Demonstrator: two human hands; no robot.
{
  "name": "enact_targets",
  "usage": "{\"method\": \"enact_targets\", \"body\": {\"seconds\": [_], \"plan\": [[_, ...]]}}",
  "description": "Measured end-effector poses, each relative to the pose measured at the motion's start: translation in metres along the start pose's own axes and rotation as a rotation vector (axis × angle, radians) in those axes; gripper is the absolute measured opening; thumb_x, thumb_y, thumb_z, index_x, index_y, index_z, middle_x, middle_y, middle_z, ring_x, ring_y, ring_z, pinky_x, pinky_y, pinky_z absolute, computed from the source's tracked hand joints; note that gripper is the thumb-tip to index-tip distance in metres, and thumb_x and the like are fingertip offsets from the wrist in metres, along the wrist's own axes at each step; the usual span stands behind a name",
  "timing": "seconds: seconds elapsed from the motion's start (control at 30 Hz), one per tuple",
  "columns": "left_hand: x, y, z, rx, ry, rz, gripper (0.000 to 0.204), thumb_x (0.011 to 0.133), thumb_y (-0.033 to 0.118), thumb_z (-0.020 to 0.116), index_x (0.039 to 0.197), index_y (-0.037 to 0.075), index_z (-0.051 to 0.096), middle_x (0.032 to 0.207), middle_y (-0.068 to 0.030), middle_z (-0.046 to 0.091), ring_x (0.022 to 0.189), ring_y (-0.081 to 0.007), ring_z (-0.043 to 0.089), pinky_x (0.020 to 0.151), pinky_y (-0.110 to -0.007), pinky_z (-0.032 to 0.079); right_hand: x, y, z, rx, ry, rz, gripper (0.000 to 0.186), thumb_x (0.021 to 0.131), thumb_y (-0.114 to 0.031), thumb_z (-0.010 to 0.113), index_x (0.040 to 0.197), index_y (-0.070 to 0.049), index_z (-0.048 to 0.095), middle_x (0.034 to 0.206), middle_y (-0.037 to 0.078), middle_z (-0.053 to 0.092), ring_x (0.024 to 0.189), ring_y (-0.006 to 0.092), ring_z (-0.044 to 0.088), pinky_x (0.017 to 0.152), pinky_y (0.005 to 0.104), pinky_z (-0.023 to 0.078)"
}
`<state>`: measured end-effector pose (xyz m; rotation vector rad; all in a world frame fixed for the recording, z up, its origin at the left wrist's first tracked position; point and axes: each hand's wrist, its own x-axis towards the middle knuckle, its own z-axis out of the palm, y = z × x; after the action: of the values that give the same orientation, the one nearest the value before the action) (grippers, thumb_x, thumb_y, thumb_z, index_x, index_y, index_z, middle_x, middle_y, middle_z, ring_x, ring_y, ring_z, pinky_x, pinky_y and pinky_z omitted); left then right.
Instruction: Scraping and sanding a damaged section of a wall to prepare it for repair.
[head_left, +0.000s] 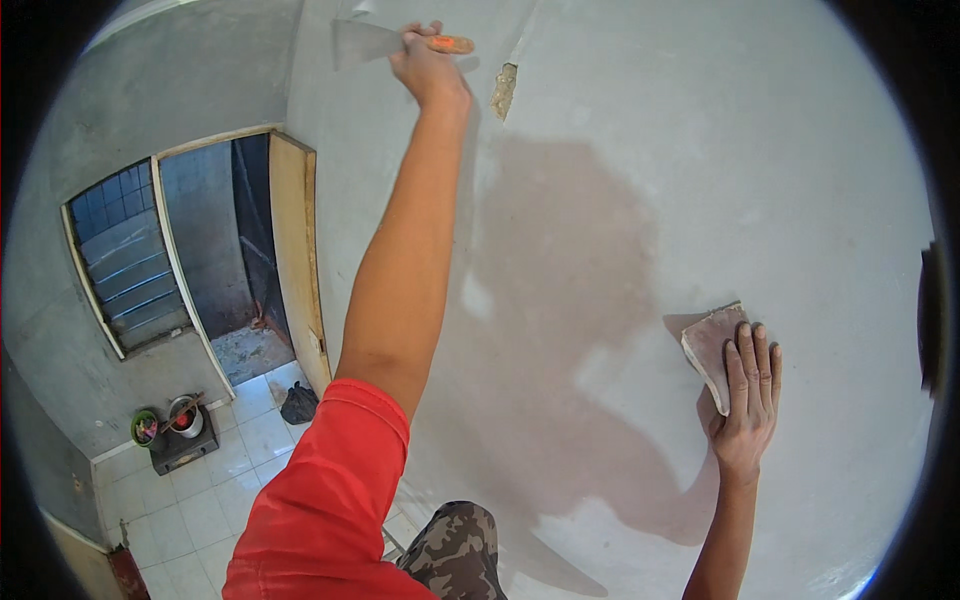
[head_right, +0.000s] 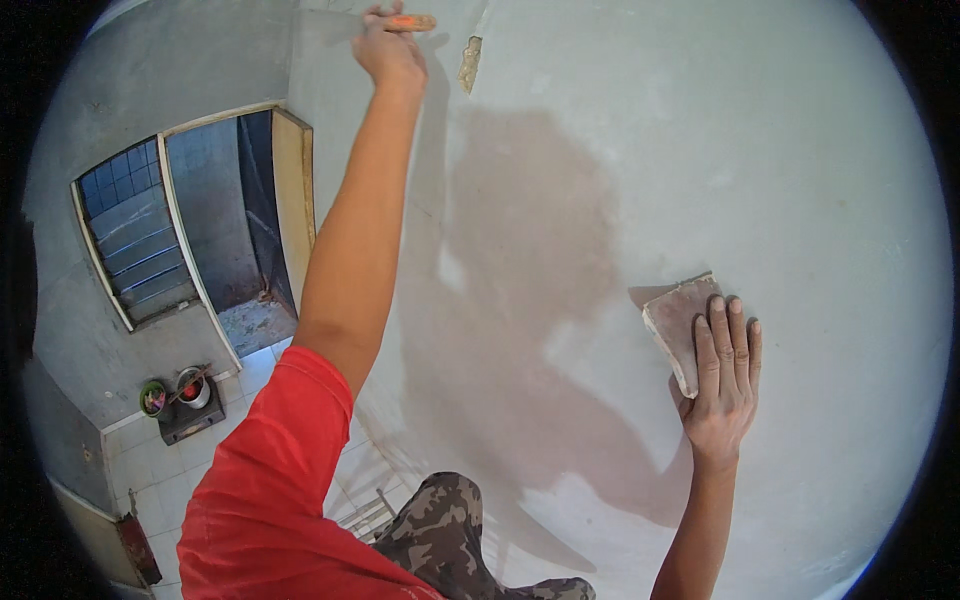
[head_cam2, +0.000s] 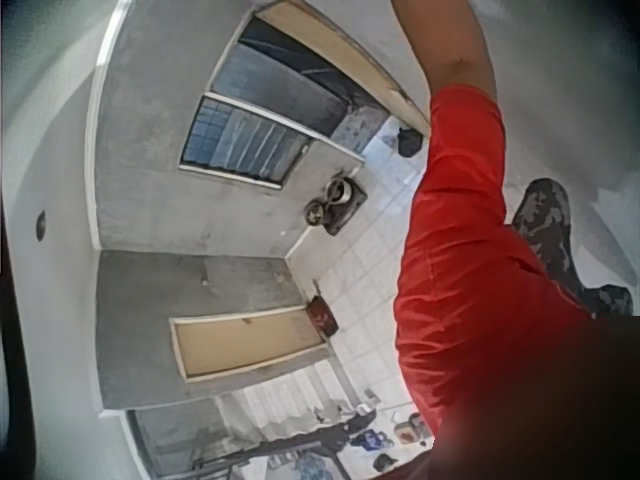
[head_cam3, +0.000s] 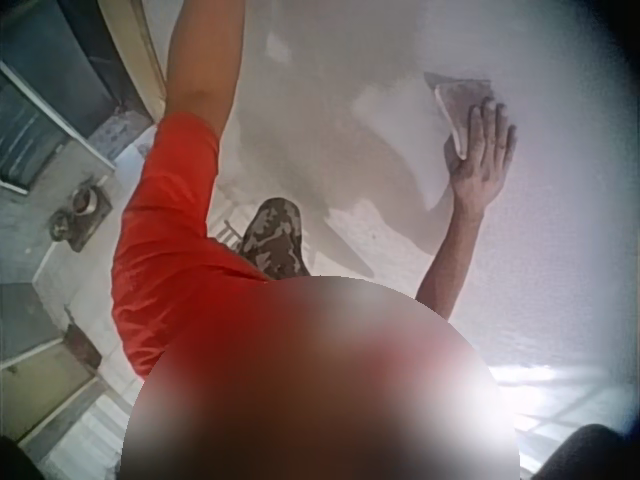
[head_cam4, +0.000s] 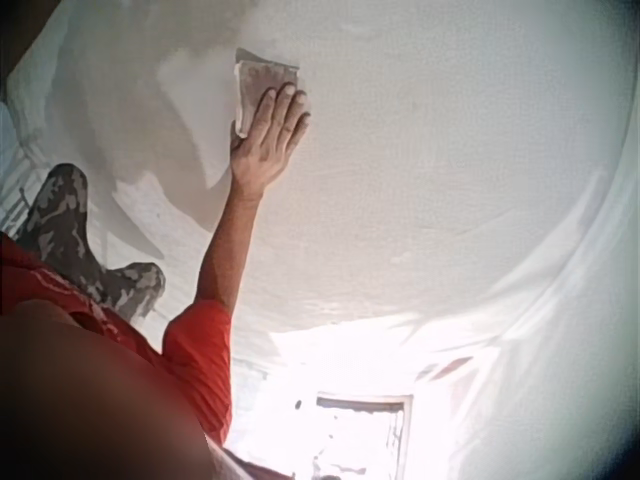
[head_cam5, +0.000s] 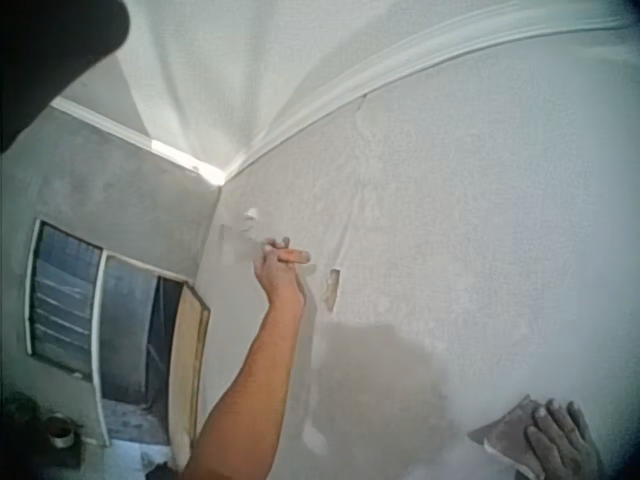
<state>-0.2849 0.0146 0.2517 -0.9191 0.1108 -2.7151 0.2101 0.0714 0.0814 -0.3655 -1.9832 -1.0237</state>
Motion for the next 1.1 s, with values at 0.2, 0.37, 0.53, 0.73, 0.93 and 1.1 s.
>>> {"method": "enact_targets", "body": {"seconds": [0.2, 0.37, 0.53, 0.73, 0.93, 1.1], "plan": [[-0.009, -0.035, -0.007, 0.041, -0.005, -0.147, 0.021, 0.110, 0.019, 0.032, 0.110, 0.003, 0.044, 0.106, -0.0104, 0.052, 0.114, -0.0282, 0.060, 0.105, -0.044, 0.046, -0.001, 0.002, 0.000, 0.004, -0.017, 0.000, 0.042, 0.085, -0.008, 0.073, 0.126, -0.003, 0.067, 0.145, 0.013, 0.061, 0.141, 0.0318, 0.051, 0.119, 0.0534, 0.040], [0.027, -0.014, -0.013, -0.160, 0.197, -0.166, 0.017, 0.107, 0.020, 0.044, 0.107, 0.004, 0.048, 0.092, -0.0043, 0.049, 0.088, -0.0189, 0.056, 0.088, -0.037, 0.047, -0.001, 0.002, 0.001, 0.011, 0.013, -0.013, 0.044, 0.083, -0.010, 0.075, 0.126, -0.003, 0.067, 0.144, 0.014, 0.062, 0.141, 0.0332, 0.052, 0.120, 0.0539, 0.039], [0.024, -0.014, -0.005, -0.159, 0.252, -0.365, 0.018, 0.101, 0.024, 0.055, 0.097, 0.008, 0.048, 0.078, 0.0005, 0.043, 0.072, -0.0144, 0.047, 0.073, -0.034, 0.043, -0.001, 0.002, 0.002, 0.000, -0.004, -0.003, 0.041, 0.087, -0.016, 0.073, 0.126, -0.003, 0.066, 0.143, 0.014, 0.062, 0.140, 0.0337, 0.052, 0.120, 0.0543, 0.038], [0.022, -0.034, -0.012, -0.189, 0.320, -0.347, 0.025, 0.097, 0.023, 0.058, 0.082, 0.010, 0.043, 0.071, -0.0004, 0.040, 0.061, -0.0169, 0.044, 0.066, -0.036, 0.043, -0.002, 0.004, 0.002, 0.005, -0.030, -0.009, 0.042, 0.090, -0.020, 0.071, 0.128, -0.003, 0.065, 0.144, 0.014, 0.061, 0.141, 0.0336, 0.051, 0.120, 0.0547, 0.038], [0.015, -0.052, -0.002, 0.059, 0.162, -0.312, 0.035, 0.095, 0.024, 0.061, 0.071, 0.012, 0.039, 0.060, -0.0029, 0.037, 0.052, -0.0209, 0.044, 0.058, -0.043, 0.046, -0.003, 0.004, 0.006, -0.006, -0.013, -0.016, 0.043, 0.091, -0.023, 0.071, 0.129, -0.004, 0.064, 0.144, 0.014, 0.061, 0.142, 0.0334, 0.050, 0.121, 0.0556, 0.036], [0.058, -0.036, -0.015, -0.207, -0.033, -0.293, 0.034, 0.098, 0.025, 0.056, 0.069, 0.015, 0.043, 0.058, -0.0032, 0.041, 0.045, -0.0211, 0.042, 0.047, -0.042, 0.042, -0.005, 0.006, 0.007, -0.015, -0.040, -0.010, 0.045, 0.093, -0.027, 0.069, 0.130, -0.003, 0.063, 0.145, 0.014, 0.061, 0.141, 0.0342, 0.051, 0.121, 0.0560, 0.036]]}}
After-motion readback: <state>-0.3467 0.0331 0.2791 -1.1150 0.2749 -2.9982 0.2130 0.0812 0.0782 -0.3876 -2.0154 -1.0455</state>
